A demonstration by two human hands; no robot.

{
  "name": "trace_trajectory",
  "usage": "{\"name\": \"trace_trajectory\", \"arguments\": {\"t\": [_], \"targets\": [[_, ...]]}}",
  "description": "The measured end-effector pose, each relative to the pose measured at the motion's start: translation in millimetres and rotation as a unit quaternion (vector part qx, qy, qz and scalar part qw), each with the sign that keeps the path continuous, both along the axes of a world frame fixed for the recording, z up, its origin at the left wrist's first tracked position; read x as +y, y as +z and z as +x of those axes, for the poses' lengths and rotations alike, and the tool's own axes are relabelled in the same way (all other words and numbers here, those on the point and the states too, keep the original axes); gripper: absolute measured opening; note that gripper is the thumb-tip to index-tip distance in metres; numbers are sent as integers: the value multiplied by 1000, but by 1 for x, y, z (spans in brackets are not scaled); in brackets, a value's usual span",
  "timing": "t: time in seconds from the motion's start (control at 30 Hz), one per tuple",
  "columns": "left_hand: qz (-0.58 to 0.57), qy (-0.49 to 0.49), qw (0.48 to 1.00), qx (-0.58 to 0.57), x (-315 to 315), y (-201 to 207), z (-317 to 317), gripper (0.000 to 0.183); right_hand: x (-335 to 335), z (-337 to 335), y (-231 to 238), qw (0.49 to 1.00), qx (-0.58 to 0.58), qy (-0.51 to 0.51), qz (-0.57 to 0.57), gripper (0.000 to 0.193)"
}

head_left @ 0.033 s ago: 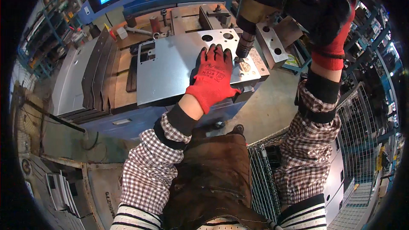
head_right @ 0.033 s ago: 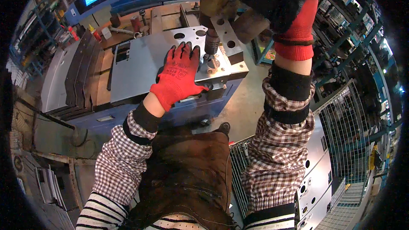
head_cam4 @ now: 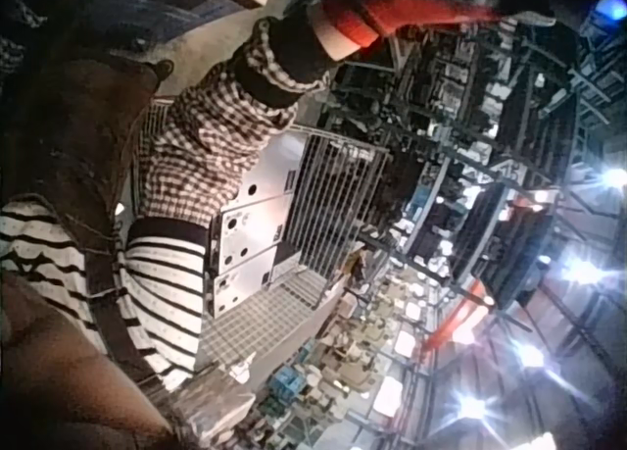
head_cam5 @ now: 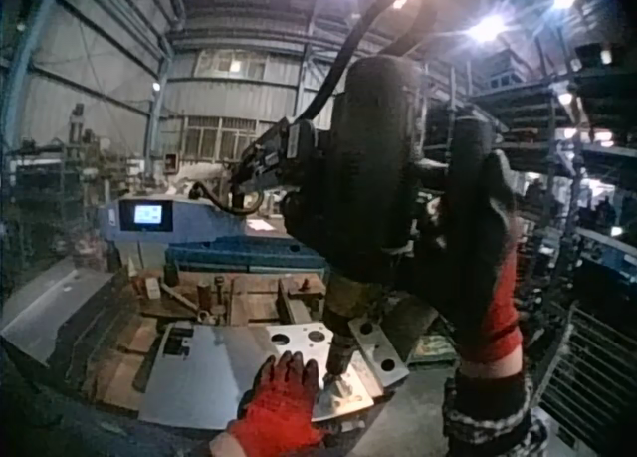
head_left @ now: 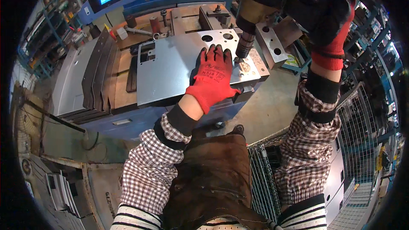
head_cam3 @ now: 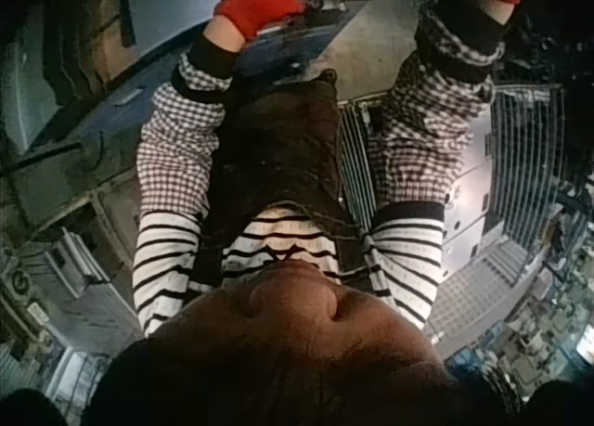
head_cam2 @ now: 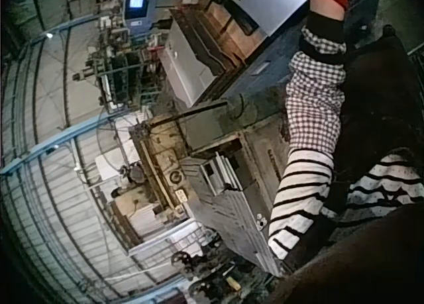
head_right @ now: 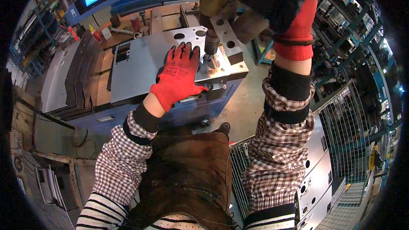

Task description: The recorder is seen operating an industrial drill press to make holes in metal sheets.

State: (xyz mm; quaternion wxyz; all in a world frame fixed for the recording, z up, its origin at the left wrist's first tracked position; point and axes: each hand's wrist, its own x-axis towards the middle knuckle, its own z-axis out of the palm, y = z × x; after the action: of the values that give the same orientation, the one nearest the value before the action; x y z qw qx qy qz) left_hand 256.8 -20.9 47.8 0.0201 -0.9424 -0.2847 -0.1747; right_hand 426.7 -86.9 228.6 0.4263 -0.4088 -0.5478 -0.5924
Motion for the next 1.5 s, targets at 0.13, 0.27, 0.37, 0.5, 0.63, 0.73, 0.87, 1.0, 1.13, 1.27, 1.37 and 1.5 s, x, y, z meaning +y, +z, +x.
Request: {"name": "trace_trajectory", "arguments": {"t": [0.13,0.27,0.37,0.5,0.63,0.73,0.87,1.0,1.13,1.27,1.37,1.5], "targets": [[21,-15,1000,1,0,0,8,102,12,87,2,878,178,439,-66,55],[12,-8,1000,-1,0,-2,6,102,9,71,3,645,262,692,-193,48],[11,2,1000,-4,3,-5,1,102,2,35,-10,828,250,467,-183,47],[16,-2,1000,-13,3,-9,0,102,-4,20,-10,877,231,377,-185,44],[16,-8,1000,-16,3,-9,2,103,-9,15,-7,886,231,355,-187,43],[18,0,1000,-5,4,-11,3,104,-9,11,-7,885,235,354,-192,41],[14,10,1000,5,4,-9,5,105,-8,10,-7,882,242,353,-200,40],[9,15,1000,14,9,-8,8,105,-5,10,-4,882,245,348,-205,39],[-3,12,1000,12,9,-6,8,106,-3,9,-5,873,257,356,-214,38],[0,16,1000,18,8,-8,9,106,-7,11,-2,813,313,412,-268,36],[-2,19,999,26,7,-7,10,106,-5,11,0,879,246,325,-249,32],[-13,22,999,34,9,-7,8,106,-10,-5,4,960,94,68,-254,40]]}}
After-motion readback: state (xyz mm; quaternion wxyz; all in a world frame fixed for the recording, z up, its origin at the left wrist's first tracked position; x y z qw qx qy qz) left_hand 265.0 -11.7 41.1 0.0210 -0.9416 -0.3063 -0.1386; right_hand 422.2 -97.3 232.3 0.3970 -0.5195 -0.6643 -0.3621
